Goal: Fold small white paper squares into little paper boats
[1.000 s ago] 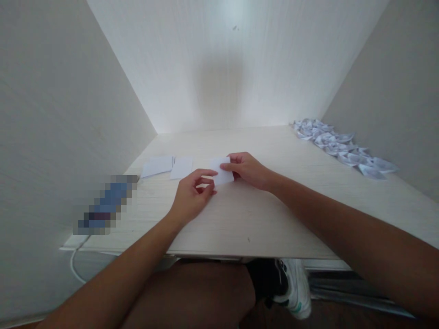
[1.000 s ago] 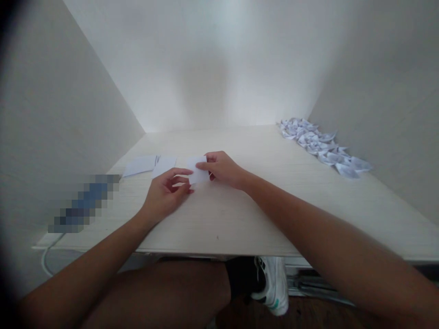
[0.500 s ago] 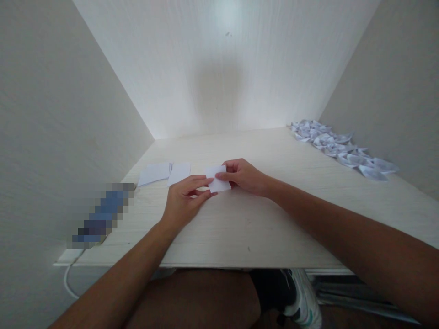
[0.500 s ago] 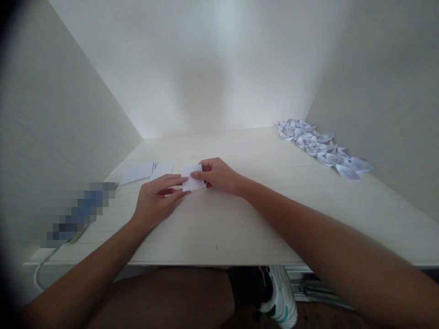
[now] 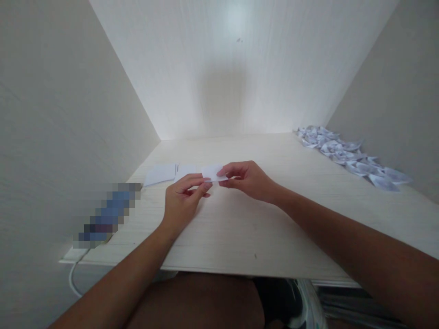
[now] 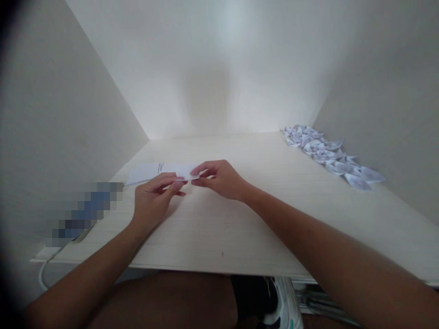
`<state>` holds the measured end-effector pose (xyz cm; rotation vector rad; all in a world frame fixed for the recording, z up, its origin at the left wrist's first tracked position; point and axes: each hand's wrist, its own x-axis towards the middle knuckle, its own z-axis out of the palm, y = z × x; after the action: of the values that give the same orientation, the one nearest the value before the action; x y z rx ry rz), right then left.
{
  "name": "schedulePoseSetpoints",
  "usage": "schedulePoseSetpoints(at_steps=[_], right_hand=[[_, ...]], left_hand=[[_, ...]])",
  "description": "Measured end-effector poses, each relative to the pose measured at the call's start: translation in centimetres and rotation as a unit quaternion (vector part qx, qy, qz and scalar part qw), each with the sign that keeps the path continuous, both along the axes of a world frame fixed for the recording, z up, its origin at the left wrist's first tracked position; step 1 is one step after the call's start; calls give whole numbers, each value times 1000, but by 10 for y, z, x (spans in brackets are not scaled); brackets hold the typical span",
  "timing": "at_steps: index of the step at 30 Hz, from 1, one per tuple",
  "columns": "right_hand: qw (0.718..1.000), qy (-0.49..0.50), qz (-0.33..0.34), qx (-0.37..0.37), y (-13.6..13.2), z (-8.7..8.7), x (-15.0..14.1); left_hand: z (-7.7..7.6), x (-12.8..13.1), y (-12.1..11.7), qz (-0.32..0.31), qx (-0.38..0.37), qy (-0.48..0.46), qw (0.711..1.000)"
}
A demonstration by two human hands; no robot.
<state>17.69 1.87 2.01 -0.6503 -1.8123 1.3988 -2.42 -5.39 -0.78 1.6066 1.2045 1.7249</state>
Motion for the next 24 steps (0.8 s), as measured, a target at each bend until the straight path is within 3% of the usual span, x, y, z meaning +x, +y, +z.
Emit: schedulePoseSetpoints(at_steps=[3, 8, 15, 24], right_hand=[[999, 0, -18, 33, -2, -3, -3], [999, -1, -24, 23, -3, -5, -5], [999, 21, -48, 4, -9, 0, -9], [998, 0, -60, 31, -15, -1, -12]], left_hand=[[-4, -1, 0, -15, 18, 18, 1000], [-6, -2, 0, -14, 48, 55, 997], [3, 0, -3, 44, 110, 125, 985], [0, 7, -4, -7, 30, -45, 999]])
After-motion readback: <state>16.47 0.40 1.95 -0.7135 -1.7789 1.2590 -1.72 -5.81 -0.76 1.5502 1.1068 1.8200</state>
